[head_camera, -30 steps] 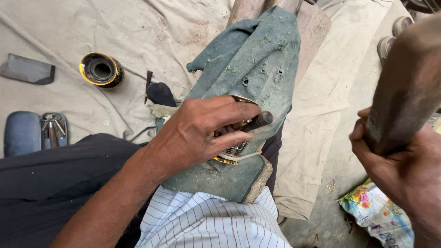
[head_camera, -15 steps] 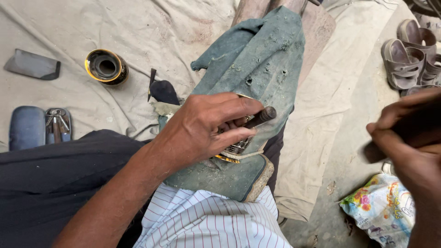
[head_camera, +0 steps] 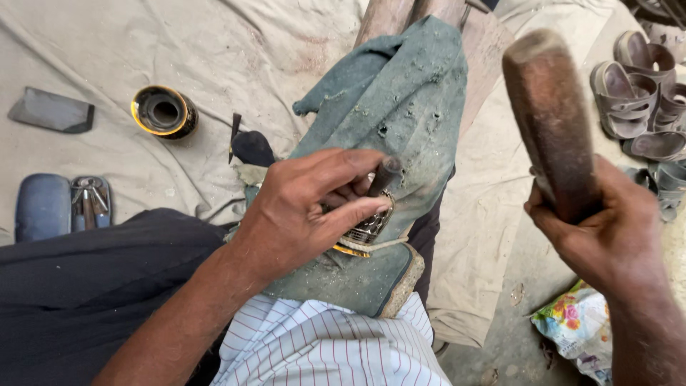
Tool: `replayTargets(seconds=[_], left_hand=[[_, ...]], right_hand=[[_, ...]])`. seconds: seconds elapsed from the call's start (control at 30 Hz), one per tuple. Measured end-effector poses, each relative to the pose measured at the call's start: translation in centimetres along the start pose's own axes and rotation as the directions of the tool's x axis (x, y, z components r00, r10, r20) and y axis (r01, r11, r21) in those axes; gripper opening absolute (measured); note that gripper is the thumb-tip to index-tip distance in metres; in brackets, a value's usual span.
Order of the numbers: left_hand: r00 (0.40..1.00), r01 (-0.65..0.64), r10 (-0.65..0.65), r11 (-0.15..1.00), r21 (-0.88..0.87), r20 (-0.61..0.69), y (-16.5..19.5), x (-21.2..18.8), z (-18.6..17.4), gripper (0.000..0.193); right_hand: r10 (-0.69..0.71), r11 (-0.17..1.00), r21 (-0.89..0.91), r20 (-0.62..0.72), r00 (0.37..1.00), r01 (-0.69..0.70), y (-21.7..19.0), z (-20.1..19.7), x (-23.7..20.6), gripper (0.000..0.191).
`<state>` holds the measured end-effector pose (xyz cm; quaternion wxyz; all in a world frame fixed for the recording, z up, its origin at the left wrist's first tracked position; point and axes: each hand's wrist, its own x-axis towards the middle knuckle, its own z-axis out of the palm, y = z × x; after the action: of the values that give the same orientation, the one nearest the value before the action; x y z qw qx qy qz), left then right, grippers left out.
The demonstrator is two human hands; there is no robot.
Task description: The person sits on the ground with a small brass pot resting on a padded cushion on their lap. They hold a punch against the pot's surface and repeatedly strike it with a wooden mallet to work the metal, repositioning the pot and punch between strikes, then set the pot down on the ground.
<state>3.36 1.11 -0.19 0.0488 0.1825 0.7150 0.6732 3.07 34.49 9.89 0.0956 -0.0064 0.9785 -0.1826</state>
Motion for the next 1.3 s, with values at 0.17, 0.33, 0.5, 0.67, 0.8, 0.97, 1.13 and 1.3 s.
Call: replayTargets(seconds=[0.17, 0.33, 0.5, 0.67, 0.8, 0.97, 1.13, 1.3], left_hand=[[0.999, 0.018, -0.015, 0.998, 0.065, -0.051, 0.3, 0.1, 0.6, 0.044], [0.999, 0.041, -0.037, 0.985, 0.166, -0.031, 1.0, 0.6, 0.5, 0.045], [1.000, -0.005, 0.006, 0.984, 0.180, -0.007, 0.9, 0.9, 0.3, 0.045], [0.997, -0.077, 0.075, 0.977, 0.198, 0.020, 0.4, 0.9, 0.5, 0.039], [0.999, -0.002, -0.007, 0.975, 0.222, 0.041, 0.4, 0.7, 0.3, 0.042], [0.994, -0.111, 0.110, 0.978, 0.174, 0.014, 0.5, 0.7, 0.2, 0.037], [0.996, -0.089, 0.087, 0.981, 0.172, 0.021, 0.6, 0.7, 0.1, 0.036], [0.998, -0.055, 0.053, 0.984, 0.168, 0.015, 0.5, 0.6, -0.2, 0.042]], right_hand=[[-0.046, 0.992, -0.117, -0.066, 0.997, 0.038, -1.6, -1.2, -0.2, 0.024], [0.082, 0.994, 0.084, -0.106, 0.991, -0.073, -2.0, -1.0, 0.0, 0.026], [0.223, 0.899, 0.394, -0.033, 0.974, -0.192, -4.0, -1.1, 1.0, 0.039], [-0.039, 0.985, -0.165, 0.051, 0.998, 0.047, -5.6, -1.8, 1.6, 0.046], [-0.119, 0.977, -0.164, 0.093, 0.988, 0.134, -4.7, -1.8, 1.6, 0.042], [0.250, 0.813, 0.521, 0.090, 0.964, -0.260, -1.9, -1.5, 1.0, 0.028], [-0.186, 0.972, -0.150, -0.022, 0.982, 0.180, -0.8, -1.7, -0.8, 0.035], [0.185, 0.876, 0.452, 0.007, 0.983, -0.168, -2.5, -1.8, 0.2, 0.041]])
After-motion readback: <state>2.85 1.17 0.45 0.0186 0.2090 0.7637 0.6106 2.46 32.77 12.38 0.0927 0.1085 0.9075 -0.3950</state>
